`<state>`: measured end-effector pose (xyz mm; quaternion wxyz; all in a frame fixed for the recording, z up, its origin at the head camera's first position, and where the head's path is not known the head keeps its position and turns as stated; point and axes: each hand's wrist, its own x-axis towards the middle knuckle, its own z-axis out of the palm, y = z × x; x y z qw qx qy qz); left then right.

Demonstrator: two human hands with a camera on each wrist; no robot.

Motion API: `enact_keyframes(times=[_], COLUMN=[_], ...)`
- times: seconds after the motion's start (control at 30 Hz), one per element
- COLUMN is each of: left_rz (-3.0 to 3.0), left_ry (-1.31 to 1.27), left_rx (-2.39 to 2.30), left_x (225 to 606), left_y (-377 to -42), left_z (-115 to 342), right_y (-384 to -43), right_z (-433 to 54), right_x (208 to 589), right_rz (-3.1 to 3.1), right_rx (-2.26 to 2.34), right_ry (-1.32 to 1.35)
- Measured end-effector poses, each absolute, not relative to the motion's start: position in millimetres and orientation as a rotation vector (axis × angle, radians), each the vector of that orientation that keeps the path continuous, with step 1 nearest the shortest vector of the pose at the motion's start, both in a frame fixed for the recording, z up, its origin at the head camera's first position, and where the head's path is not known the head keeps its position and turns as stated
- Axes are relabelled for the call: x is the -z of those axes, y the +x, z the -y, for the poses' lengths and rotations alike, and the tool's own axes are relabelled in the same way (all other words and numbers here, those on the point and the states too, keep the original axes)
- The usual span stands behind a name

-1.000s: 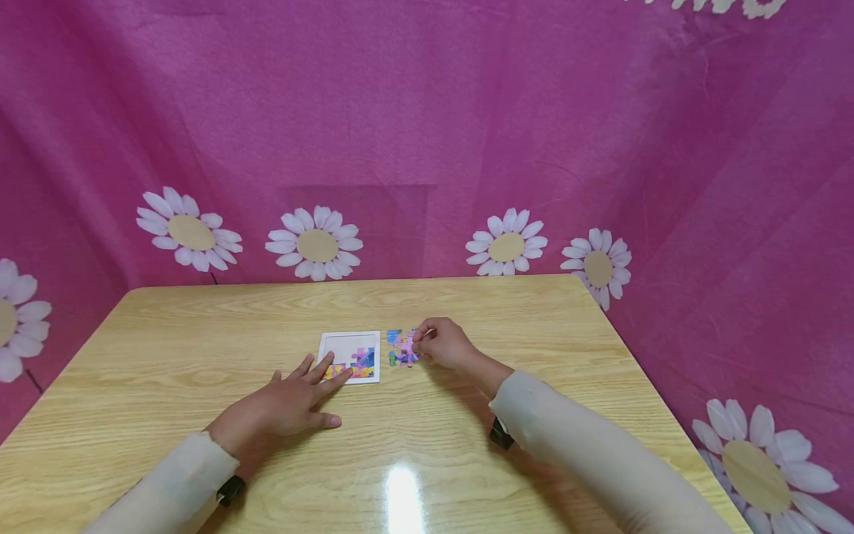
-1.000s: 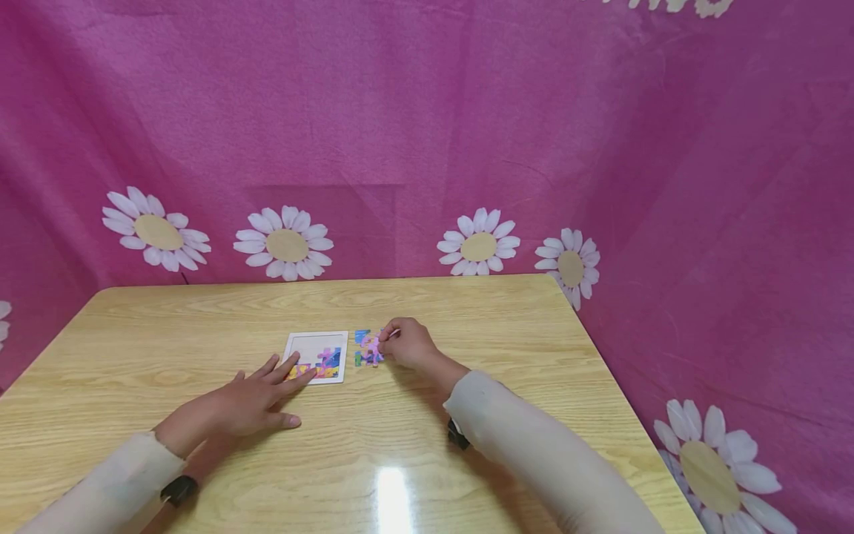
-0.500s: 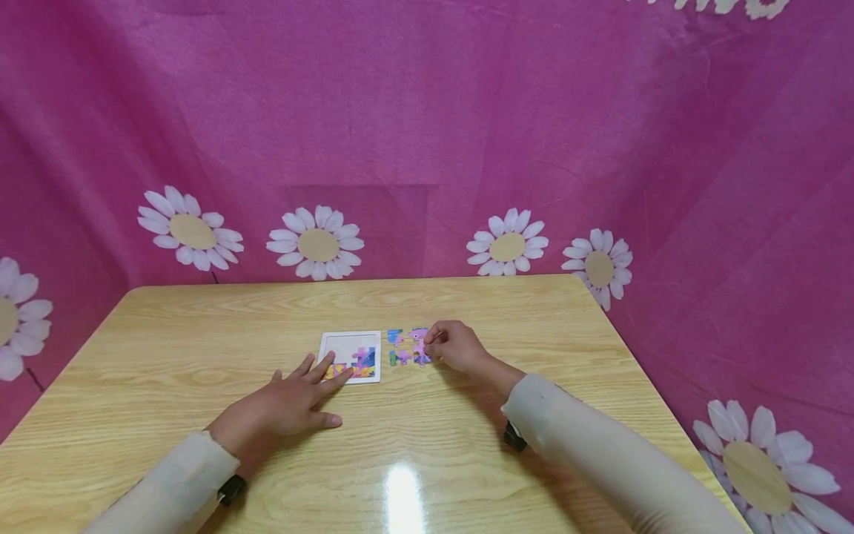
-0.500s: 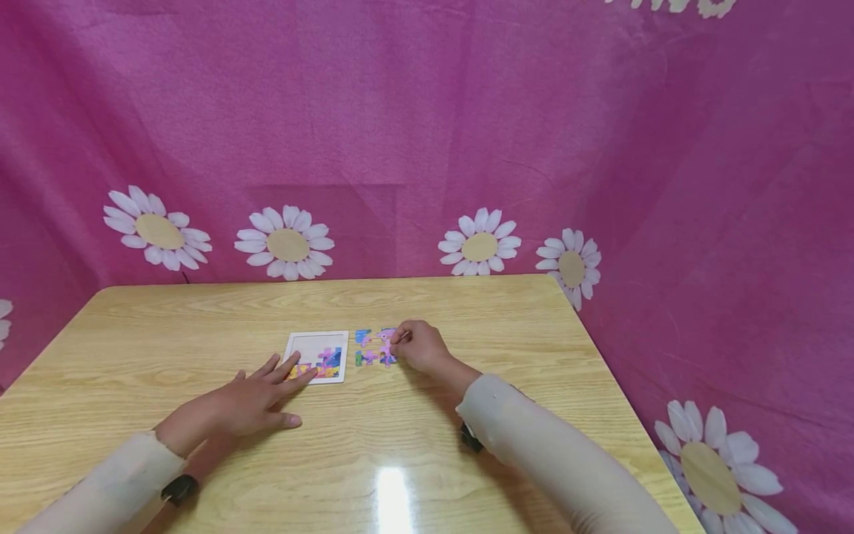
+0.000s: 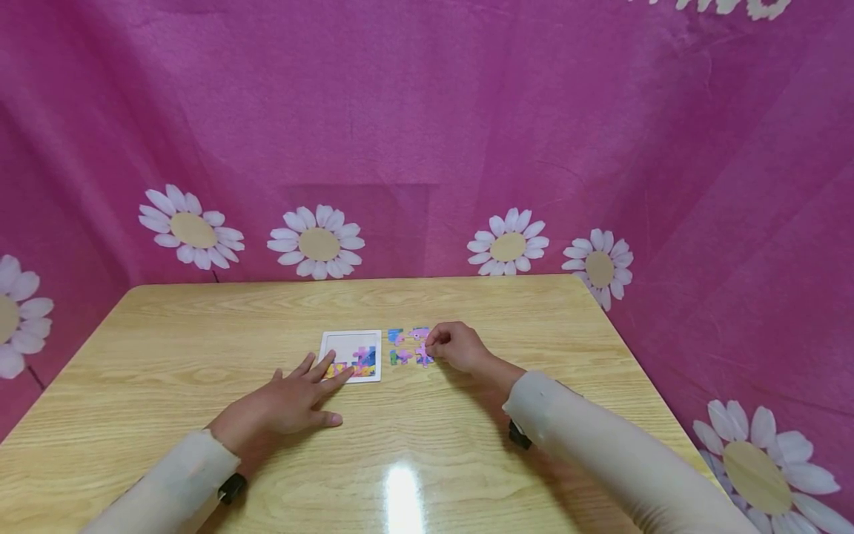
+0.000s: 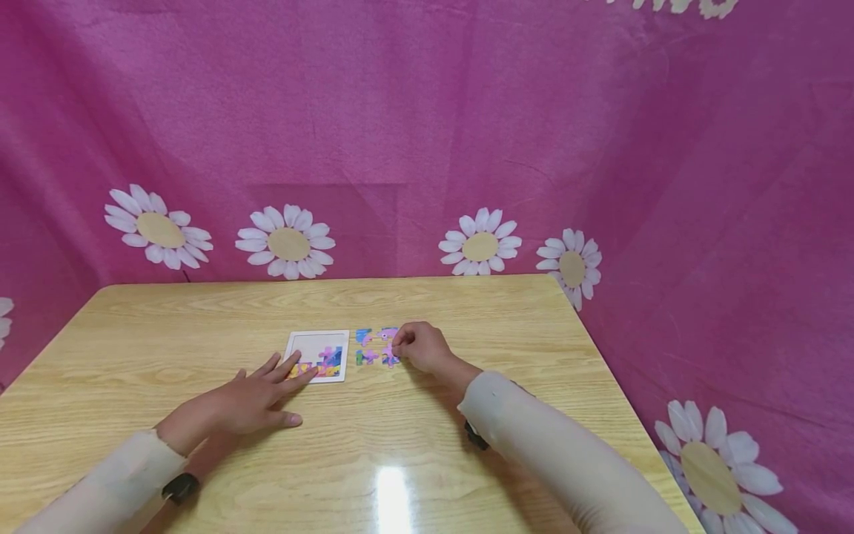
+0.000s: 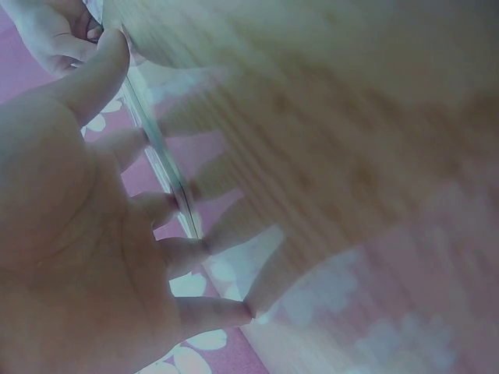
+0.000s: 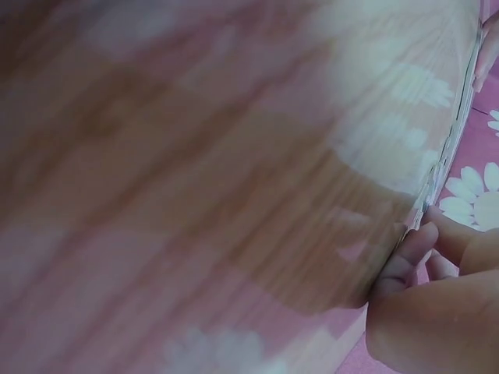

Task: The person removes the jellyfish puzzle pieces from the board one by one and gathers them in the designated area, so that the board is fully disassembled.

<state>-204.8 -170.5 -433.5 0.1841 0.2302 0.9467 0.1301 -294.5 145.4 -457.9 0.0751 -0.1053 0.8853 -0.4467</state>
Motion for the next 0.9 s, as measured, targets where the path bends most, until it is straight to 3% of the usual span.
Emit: enact_keyframes(times=[0.9], left_rz=[-2.658], left_ry=[0.601], left_rx=[-0.426], left_x=[426.3], left_y=[-207.2], left_z=[168.0], right_y=[-295.2], right_z=[-146.0], right_x=[458.0], right_rz=[-2.593], right_rx=[1.378], right_ry=[-0.276])
